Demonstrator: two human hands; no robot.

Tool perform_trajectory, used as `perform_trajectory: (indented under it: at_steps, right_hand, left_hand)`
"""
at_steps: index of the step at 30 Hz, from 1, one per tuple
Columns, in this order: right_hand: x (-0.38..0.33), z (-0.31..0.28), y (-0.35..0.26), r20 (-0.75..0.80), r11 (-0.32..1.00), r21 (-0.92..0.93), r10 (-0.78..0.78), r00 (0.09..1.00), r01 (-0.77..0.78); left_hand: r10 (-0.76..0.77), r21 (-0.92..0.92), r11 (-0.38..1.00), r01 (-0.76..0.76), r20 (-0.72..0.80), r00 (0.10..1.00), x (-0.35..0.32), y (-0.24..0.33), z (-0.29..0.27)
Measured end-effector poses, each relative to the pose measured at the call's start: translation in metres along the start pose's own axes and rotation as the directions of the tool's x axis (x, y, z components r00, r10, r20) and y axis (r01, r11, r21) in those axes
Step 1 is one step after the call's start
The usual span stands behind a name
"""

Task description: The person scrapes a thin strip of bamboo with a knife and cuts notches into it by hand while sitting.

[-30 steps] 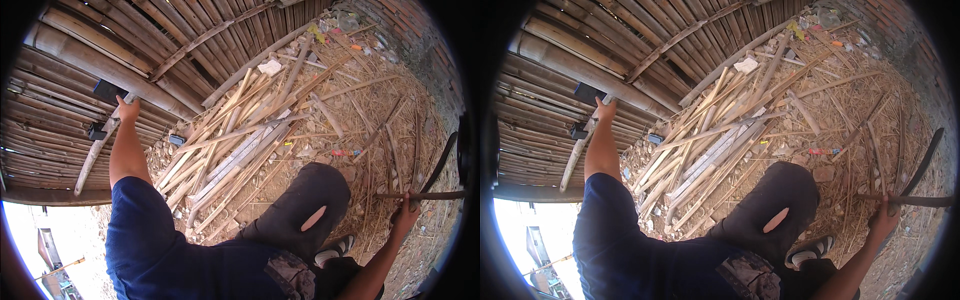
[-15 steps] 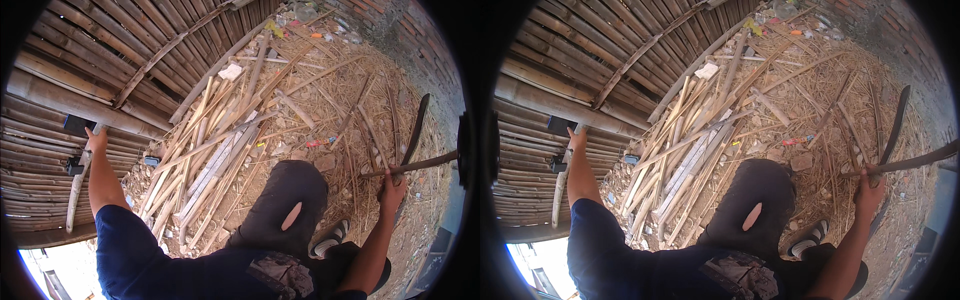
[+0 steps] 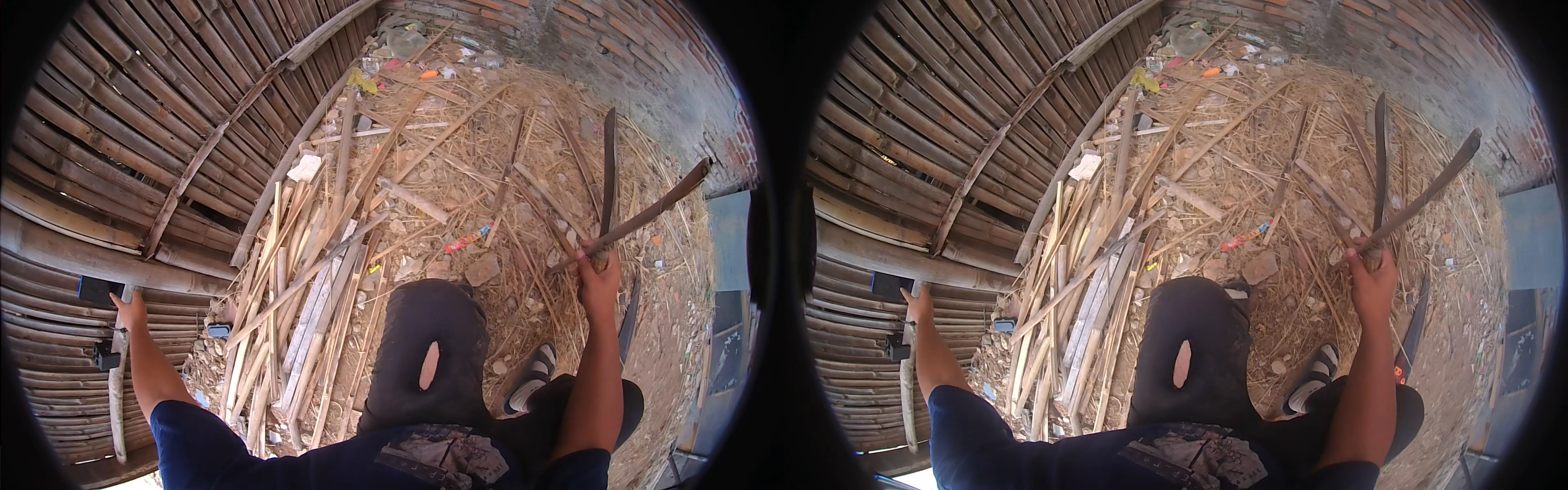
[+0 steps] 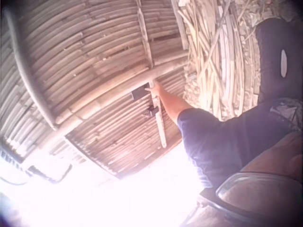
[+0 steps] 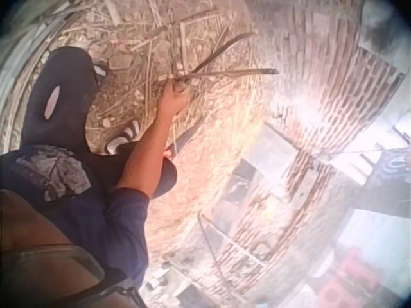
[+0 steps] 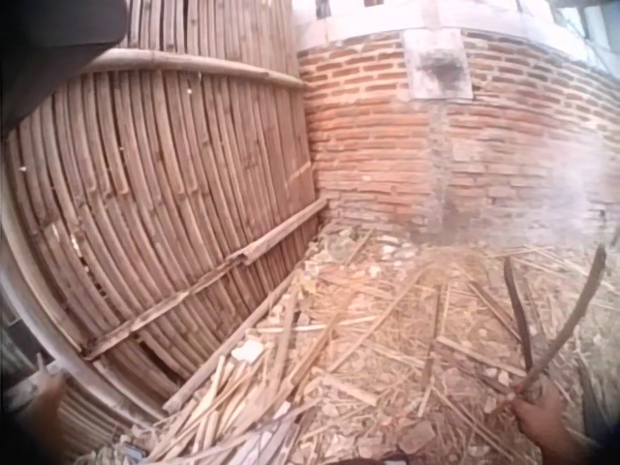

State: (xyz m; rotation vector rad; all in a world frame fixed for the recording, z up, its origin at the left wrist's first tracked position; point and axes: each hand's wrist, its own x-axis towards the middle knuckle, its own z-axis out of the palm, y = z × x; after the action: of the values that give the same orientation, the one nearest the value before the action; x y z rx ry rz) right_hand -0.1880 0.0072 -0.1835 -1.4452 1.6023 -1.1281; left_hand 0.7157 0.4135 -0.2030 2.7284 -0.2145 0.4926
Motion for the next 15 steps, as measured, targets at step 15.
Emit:
perform_trajectory:
  at_steps: [15]
  right_hand:
    - [-0.001,0.009,0.004,-0.056,0.991,-0.131,-0.05,0.997,0.043]
  left_hand:
    - [0.106,-0.17,0.974,-0.147,-0.227,0.968,-0.097,0.086,-0.005]
